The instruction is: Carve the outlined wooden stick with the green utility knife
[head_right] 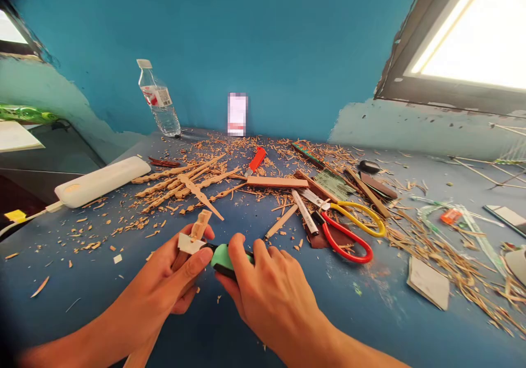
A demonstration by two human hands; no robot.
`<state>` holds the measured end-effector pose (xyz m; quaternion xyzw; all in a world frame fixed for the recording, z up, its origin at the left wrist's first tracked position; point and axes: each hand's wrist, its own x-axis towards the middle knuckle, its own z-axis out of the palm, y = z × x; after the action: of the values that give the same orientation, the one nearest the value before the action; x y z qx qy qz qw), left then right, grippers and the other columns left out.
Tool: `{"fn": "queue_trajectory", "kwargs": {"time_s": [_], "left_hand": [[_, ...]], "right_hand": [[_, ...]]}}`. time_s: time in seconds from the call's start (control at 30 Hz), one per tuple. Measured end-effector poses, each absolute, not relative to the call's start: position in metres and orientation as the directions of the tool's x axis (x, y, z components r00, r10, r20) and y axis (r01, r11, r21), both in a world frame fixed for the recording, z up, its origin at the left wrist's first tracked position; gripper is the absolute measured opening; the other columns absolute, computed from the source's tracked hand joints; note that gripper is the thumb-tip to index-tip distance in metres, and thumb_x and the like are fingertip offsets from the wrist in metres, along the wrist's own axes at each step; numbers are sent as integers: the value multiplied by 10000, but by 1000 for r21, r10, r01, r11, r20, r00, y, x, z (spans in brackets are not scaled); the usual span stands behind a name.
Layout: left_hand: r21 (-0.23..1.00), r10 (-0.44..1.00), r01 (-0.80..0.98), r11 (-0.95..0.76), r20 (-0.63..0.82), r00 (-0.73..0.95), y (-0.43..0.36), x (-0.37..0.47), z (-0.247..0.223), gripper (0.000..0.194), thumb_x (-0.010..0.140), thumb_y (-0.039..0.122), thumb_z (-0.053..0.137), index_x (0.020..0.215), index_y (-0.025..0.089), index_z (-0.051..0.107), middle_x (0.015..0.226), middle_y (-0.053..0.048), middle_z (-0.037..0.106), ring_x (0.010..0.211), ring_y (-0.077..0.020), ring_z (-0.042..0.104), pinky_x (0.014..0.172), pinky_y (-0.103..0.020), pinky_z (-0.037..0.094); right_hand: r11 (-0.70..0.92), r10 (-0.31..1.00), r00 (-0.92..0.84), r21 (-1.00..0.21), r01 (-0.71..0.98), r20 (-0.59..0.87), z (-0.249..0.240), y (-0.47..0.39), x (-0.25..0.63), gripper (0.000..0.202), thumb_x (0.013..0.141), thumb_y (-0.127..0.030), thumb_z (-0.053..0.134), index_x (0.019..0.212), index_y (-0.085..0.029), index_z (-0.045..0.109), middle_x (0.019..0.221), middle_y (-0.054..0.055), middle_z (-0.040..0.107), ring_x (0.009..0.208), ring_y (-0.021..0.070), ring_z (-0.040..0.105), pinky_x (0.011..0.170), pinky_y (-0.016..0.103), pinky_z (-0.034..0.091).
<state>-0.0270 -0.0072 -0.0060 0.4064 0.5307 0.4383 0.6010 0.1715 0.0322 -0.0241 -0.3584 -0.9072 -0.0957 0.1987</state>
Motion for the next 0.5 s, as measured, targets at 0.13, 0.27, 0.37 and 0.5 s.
{"fn": "queue_trajectory", "kwargs": {"time_s": [0.13, 0.27, 0.37, 0.5], "left_hand": [[957, 963, -111, 270, -266, 44, 7, -24, 6, 483, 937, 598, 750, 1158, 258, 487, 592, 157, 383, 444, -61, 288, 440, -179, 259], [952, 965, -156, 264, -262, 33, 16, -26, 11, 544, 831, 478, 898, 1108, 242, 495, 659, 141, 402, 524, -53, 320, 486, -154, 324], [948, 969, -204, 246, -236, 76, 15, -25, 8, 497, 882, 526, 825, 1131, 237, 506, 692, 98, 474, 594, -87, 424, 560, -172, 459], [918, 942, -220, 331, -308, 134, 7, -28, 3, 635, 944, 584, 725, 1391, 298, 376, 779, 72, 569, 485, -97, 460, 389, -195, 460]], "right_hand": [[690, 543, -654, 163, 705, 527, -21, 41, 176, 335, 1165, -368, 355, 1317, -134, 540, 841, 53, 696, 638, 240, 723, 554, 337, 485], [685, 515, -592, 118, 719, 620, -14, 47, 188, 328, 1157, -374, 426, 1353, -145, 556, 895, 59, 739, 683, 241, 746, 573, 339, 498], [710, 594, -542, -71, 700, 594, -13, 53, 197, 362, 1156, -385, 425, 1419, -160, 531, 1022, 78, 774, 770, 239, 779, 578, 328, 537], [699, 648, -517, -166, 696, 559, -15, 62, 205, 395, 1158, -352, 390, 1494, -178, 504, 1136, 104, 772, 868, 242, 792, 648, 339, 601]]}}
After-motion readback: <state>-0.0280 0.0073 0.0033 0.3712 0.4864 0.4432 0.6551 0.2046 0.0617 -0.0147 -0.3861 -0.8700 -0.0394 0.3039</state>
